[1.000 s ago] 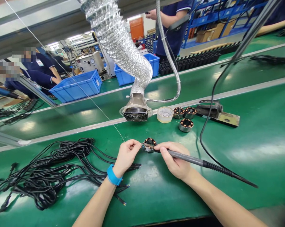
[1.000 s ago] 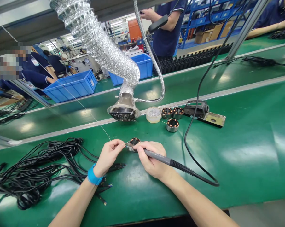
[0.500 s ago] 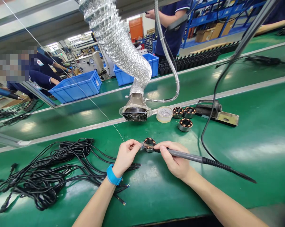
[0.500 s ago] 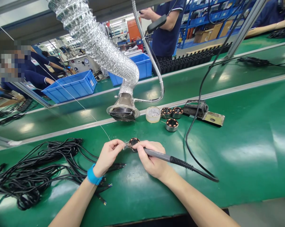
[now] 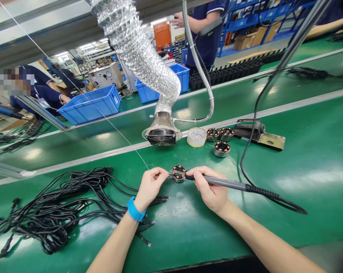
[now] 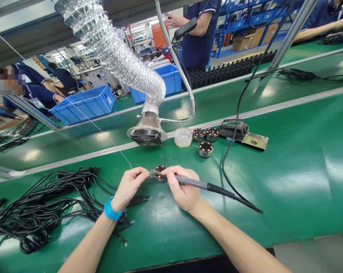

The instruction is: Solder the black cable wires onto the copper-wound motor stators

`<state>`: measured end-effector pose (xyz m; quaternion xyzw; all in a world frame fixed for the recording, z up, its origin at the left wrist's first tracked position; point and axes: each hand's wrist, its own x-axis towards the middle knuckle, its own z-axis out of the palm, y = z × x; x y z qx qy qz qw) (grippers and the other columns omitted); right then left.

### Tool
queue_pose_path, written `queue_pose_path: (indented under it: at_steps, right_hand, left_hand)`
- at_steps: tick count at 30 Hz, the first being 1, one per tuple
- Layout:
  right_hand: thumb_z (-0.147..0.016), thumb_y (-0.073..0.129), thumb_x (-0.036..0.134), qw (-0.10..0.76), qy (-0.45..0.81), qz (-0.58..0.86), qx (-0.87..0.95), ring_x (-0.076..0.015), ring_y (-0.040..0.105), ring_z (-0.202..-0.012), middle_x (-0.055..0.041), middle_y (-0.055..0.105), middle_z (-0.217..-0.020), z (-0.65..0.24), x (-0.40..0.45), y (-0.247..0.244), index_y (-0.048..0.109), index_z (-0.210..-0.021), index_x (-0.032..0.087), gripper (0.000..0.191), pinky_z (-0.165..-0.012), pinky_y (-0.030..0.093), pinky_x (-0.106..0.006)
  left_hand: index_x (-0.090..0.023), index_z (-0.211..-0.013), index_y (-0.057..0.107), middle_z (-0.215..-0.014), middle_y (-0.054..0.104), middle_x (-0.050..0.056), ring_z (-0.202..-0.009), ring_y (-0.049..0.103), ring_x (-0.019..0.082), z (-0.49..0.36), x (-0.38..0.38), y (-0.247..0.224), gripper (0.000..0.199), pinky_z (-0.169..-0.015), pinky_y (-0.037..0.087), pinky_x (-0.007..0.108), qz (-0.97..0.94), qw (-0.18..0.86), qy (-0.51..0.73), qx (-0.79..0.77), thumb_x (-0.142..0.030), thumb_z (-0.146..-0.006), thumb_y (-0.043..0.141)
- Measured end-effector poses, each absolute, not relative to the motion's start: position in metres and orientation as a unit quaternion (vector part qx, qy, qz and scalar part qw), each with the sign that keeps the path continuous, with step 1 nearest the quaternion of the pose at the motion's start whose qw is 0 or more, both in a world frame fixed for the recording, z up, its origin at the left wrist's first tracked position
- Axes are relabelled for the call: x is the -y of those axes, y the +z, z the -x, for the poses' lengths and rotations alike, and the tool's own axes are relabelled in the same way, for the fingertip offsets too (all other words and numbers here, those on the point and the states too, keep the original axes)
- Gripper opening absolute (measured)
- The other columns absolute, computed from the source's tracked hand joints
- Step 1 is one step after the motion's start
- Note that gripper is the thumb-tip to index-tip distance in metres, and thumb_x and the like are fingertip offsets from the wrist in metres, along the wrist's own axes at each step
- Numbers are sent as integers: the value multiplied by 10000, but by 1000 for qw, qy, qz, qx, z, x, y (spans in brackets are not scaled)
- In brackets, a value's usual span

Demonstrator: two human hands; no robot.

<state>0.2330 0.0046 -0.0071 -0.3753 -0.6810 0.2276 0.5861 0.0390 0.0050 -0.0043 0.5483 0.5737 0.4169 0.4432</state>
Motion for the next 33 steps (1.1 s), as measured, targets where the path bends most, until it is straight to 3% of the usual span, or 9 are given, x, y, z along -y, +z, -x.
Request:
queue_pose_path:
  at_steps: [8,16,29,33]
  right_hand:
    - [-950,526,166,565,207,351,717,-126,679,-718,-4,698,-786,-223,-9,-10,672,-998,199,157,-710,540,-249]
    - [-951,505,112,511,202,297,781,-144,634,-900,-62,565,-1069,-204,-24,-27,525,-1346,262,423,-834,544,-289]
    - [-936,478,102,457,183,275,826,-181,606,-991,-74,520,-1118,-203,-22,-46,387,-1458,322,574,-900,554,-348]
    - [-942,472,119,455,187,287,822,-172,611,-948,-67,530,-1083,-206,-17,-47,417,-1438,303,532,-859,563,-340]
  left_hand:
    - [-137,-706,647,-658,575,-7,-616,454,113,-37,-5,-5,237,-607,354,231,-554,459,419,-555,-336,-834,639]
    - [-153,-757,623,-712,562,-6,-664,470,130,-37,-1,-5,216,-638,375,243,-616,397,410,-542,-317,-892,581]
    - [-155,-820,655,-807,583,25,-741,511,153,-30,3,1,177,-692,395,269,-681,351,359,-533,-275,-904,555]
    - [-154,-818,633,-760,539,3,-680,462,131,-26,2,2,202,-635,369,255,-665,399,338,-534,-326,-901,566]
